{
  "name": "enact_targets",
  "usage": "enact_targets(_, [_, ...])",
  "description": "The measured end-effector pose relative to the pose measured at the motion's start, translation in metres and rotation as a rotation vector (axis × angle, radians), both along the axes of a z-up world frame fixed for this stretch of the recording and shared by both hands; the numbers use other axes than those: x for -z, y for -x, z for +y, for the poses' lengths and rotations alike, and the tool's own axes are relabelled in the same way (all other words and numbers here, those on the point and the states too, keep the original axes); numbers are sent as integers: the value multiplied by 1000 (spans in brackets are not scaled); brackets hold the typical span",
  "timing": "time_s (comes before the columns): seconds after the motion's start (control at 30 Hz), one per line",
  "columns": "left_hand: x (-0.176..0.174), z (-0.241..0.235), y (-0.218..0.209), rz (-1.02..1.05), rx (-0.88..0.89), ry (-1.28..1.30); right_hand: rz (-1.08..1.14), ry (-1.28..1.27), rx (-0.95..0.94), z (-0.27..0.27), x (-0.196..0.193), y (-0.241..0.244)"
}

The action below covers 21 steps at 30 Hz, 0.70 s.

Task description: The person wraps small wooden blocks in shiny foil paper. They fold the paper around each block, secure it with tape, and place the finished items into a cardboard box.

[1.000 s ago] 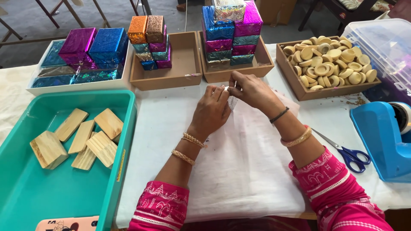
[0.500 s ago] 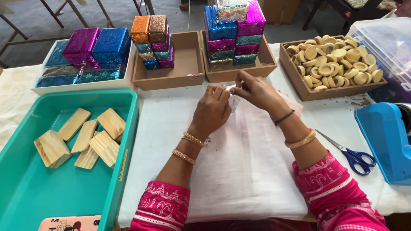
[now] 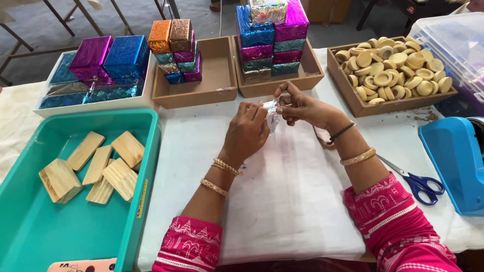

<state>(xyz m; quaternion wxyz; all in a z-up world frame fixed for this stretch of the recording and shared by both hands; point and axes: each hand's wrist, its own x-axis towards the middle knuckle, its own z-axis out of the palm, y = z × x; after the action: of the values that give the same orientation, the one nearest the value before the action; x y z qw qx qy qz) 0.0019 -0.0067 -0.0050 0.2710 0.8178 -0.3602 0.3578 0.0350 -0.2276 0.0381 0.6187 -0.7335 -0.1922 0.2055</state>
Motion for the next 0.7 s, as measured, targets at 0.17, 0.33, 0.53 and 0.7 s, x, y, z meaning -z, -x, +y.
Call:
enact_targets(0.17, [-3, 2, 2, 32, -14, 19, 7, -66, -55, -9, 10, -6])
enact_targets(0.33, [-5, 8, -1, 59, -36, 22, -47, -38, -40, -13, 17, -13])
enact_targets(0.53, [5, 8, -7, 34, -58, -6, -210, -68, 99, 0, 19, -11])
enact_targets(0.7, [6, 9, -9, 35, -86, 3, -265, 67, 100, 5, 32, -15])
